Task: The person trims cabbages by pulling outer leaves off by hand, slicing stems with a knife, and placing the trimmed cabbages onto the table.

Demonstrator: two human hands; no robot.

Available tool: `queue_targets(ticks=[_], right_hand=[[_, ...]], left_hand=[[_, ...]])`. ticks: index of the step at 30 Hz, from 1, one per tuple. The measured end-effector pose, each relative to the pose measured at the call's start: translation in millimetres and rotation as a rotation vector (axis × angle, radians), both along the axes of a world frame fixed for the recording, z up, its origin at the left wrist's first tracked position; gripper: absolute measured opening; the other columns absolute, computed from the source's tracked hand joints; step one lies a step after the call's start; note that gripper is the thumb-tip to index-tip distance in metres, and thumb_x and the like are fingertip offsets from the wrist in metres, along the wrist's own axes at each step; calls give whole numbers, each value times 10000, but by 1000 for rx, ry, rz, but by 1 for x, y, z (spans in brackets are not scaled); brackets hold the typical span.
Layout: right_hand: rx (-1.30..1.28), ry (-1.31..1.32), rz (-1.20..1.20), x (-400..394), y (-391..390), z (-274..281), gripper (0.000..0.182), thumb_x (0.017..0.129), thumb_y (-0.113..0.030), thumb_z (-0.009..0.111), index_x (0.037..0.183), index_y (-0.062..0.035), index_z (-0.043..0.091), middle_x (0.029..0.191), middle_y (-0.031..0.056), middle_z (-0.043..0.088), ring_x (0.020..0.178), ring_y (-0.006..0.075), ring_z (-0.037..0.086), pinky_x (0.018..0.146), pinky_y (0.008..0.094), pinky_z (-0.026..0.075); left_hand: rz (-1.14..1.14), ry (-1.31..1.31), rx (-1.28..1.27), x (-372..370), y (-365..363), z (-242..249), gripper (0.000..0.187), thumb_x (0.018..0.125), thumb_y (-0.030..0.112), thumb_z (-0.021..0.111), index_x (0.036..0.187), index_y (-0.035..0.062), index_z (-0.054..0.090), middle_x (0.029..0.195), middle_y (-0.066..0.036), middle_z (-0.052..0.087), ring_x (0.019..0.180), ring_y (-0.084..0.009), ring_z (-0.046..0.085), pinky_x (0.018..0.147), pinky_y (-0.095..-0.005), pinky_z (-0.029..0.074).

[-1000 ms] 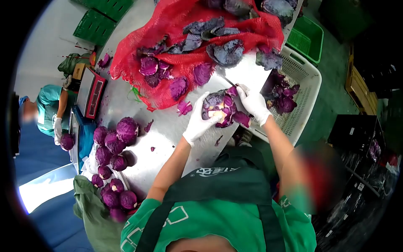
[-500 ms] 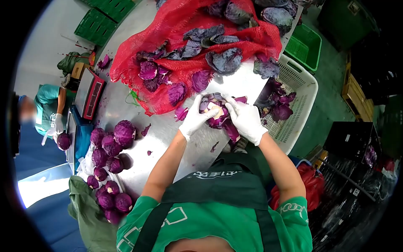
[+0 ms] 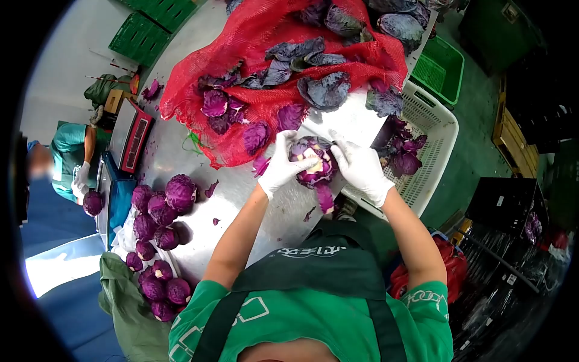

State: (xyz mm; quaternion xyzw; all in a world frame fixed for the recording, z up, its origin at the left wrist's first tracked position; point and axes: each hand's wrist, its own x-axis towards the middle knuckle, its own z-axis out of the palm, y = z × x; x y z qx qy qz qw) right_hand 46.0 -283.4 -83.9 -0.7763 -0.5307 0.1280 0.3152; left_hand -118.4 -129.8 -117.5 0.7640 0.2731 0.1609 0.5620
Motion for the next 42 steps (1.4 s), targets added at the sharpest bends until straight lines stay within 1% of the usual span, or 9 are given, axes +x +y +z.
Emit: queue_targets(ticks=[4, 14, 21, 23, 26, 33, 37, 39, 42], right_hand=[[-18, -76, 55, -7, -7, -7, 403, 989, -281, 519, 1376, -174, 557, 805, 142, 678, 694, 349, 661, 630, 436, 545], [19, 26, -30, -5, -1, -9, 380, 1010, -290, 484, 1380, -239, 552, 771, 129, 682, 667, 329, 662, 614, 450, 544], [-285, 240, -195, 41, 10, -68, 429, 1028, -390, 453, 1367, -156, 573, 1130, 242, 670, 1038, 398, 652, 909, 414, 519], [-47, 322, -245, 22, 9, -39, 534, 959, -501, 547, 1385, -179, 544, 1126, 173, 693, 943, 357, 685, 831, 404, 545], [-253, 224, -77, 2, 5, 25, 641, 868, -533, 655, 1368, -144, 553, 1122, 154, 687, 890, 300, 698, 773, 381, 551], [51, -101, -150, 10, 14, -18, 209, 930, -268, 584, 878, -73, 637, 727, 159, 668, 673, 365, 666, 619, 459, 547], [-193, -104, -420, 63, 7, -81, 263, 939, -296, 557, 920, -71, 691, 713, 215, 667, 725, 400, 678, 661, 491, 550], [19, -66, -540, 66, -3, -60, 261, 917, -303, 615, 1032, -87, 707, 837, 163, 705, 750, 363, 694, 683, 449, 562], [184, 28, -250, 40, -1, 1, 380, 882, -342, 684, 1211, -152, 665, 1085, 117, 665, 921, 291, 687, 761, 367, 565]], left_hand=[[275, 39, 76, 2, -21, 8, 567, 851, 221, 776, 1290, -37, 526, 1255, -180, 553, 1171, -264, 559, 1040, -363, 431], [242, 35, -48, 4, -40, 0, 661, 905, 227, 724, 1450, 14, 417, 1404, -178, 490, 1294, -262, 486, 1098, -360, 379], [163, -72, 95, -2, -45, -2, 658, 865, 206, 745, 1430, 42, 451, 1423, -190, 458, 1333, -321, 450, 1128, -387, 348], [196, -119, -27, -5, -40, -8, 646, 878, 201, 736, 1431, 28, 450, 1423, -161, 476, 1343, -287, 447, 1130, -379, 347], [169, -87, -145, -7, -32, -8, 647, 929, 177, 694, 1480, 20, 392, 1480, -139, 446, 1363, -243, 426, 1139, -356, 331], [83, -45, 42, -1, -32, 11, 662, 878, 242, 738, 1440, 45, 451, 1425, -190, 458, 1355, -310, 434, 1135, -384, 339], [32, -43, 149, -1, -32, 5, 651, 877, 238, 737, 1441, 73, 458, 1399, -190, 454, 1324, -318, 442, 1122, -389, 350], [42, 0, 38, -6, -27, 6, 623, 902, 215, 704, 1459, 97, 453, 1420, -149, 444, 1351, -281, 400, 1146, -382, 300], [-91, 44, 154, -2, -10, 7, 634, 894, 241, 715, 1456, 101, 456, 1357, -148, 439, 1315, -279, 394, 1116, -376, 324]])
